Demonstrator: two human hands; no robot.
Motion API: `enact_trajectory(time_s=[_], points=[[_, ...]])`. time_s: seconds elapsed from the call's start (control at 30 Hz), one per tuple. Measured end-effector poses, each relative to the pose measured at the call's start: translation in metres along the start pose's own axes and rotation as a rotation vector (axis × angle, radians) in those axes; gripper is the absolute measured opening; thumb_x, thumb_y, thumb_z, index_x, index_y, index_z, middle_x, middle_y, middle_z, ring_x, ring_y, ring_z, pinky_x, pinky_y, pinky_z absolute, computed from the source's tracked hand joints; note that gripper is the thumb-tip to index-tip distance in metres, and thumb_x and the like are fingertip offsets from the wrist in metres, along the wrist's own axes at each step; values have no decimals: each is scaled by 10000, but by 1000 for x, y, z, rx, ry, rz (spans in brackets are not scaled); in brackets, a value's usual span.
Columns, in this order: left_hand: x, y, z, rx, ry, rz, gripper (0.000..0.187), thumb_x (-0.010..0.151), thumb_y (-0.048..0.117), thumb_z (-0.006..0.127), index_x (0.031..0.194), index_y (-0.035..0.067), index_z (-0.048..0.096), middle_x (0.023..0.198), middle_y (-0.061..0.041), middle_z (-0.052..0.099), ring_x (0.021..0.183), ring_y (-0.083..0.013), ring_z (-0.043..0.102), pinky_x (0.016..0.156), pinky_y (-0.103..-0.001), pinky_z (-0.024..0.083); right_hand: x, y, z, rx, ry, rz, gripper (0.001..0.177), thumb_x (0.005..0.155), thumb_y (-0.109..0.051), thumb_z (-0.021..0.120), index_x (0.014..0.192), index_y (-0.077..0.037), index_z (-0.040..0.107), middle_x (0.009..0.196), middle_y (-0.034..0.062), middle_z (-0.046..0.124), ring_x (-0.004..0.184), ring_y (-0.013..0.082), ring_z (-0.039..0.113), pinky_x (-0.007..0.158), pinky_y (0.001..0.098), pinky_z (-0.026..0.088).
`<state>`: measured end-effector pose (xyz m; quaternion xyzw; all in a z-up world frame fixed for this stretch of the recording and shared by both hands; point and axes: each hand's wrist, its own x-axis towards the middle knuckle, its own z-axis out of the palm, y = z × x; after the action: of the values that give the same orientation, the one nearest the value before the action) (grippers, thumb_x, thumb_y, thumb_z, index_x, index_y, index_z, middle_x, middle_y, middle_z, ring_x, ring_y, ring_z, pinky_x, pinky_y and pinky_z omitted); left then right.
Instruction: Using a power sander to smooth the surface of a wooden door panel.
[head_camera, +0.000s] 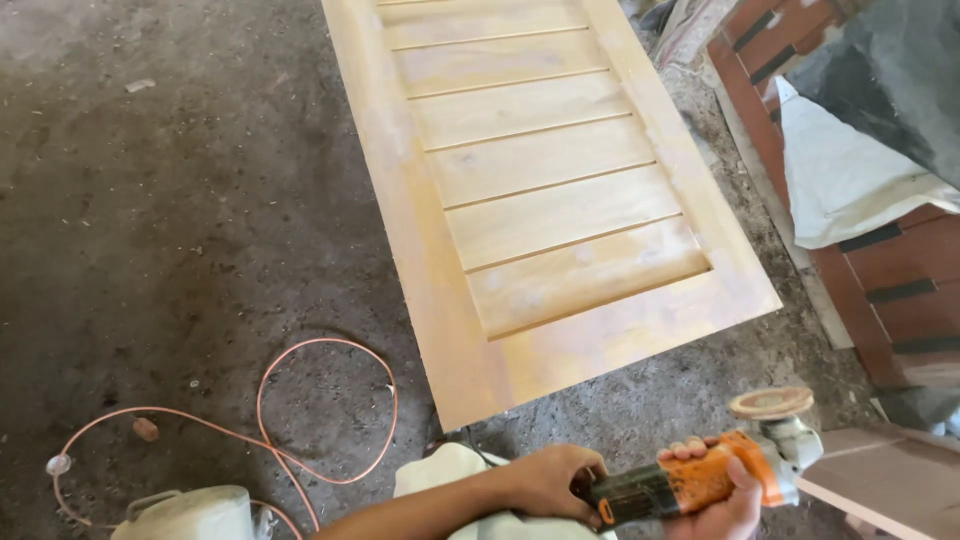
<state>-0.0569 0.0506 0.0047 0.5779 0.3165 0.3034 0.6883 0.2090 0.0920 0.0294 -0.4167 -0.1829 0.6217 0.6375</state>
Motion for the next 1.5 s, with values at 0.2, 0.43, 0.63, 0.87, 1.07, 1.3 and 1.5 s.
enact_trajectory(time_s=[0.2,0.43,0.63,0.87,1.07,1.3,1.5], points=[[19,32,-21,224,78,-11,520,711,326,863,1105,34,691,1033,-169,733,968,-293,717,837,-400,565,6,-17,64,-97,157,28,411,823,-349,642,1158,-117,585,908,54,608,795,237,601,876,502,514],[31,39,-25,199,133,-27,535,732,340,839,1130,26,668,1037,-165,731,992,-298,718,867,-398,560,45,-18,52,56,53,169,328,879,-309,653,1083,-75,547,906,72,606,828,230,624,905,447,524],[-12,-70,-38,529,196,-84,510,752,487,814,1025,63,740,952,-181,729,879,-370,693,761,-450,544,95,-46,10,-93,133,249,332,888,-296,655,1126,-88,552,896,56,601,818,209,619,865,438,537],[-166,-146,-57,808,659,-454,180,748,240,715,769,68,668,844,-168,648,876,-375,630,788,-512,492,145,-66,-15,-70,201,295,368,887,-301,654,1149,-71,535,881,62,626,797,209,667,835,399,600],[-274,-65,-121,1353,1005,-856,57,788,171,771,837,154,747,1199,-50,651,1168,-307,556,960,-453,521,142,-36,4,-81,63,458,324,947,-253,664,1191,-96,520,916,50,620,826,195,648,847,398,586],[-213,0,-211,87,1534,-162,130,1109,54,456,1109,151,543,1144,-85,645,976,-139,689,725,-316,607,142,-5,28,-294,-17,507,384,934,-267,653,1223,-52,520,937,124,647,787,242,684,725,423,593],[-111,-85,-245,-218,927,-68,202,923,-37,515,992,40,688,1452,-125,627,1355,-265,567,1121,-436,480,133,29,52,-1329,-106,390,265,875,-107,712,1125,-44,644,913,118,719,790,203,720,645,338,611]])
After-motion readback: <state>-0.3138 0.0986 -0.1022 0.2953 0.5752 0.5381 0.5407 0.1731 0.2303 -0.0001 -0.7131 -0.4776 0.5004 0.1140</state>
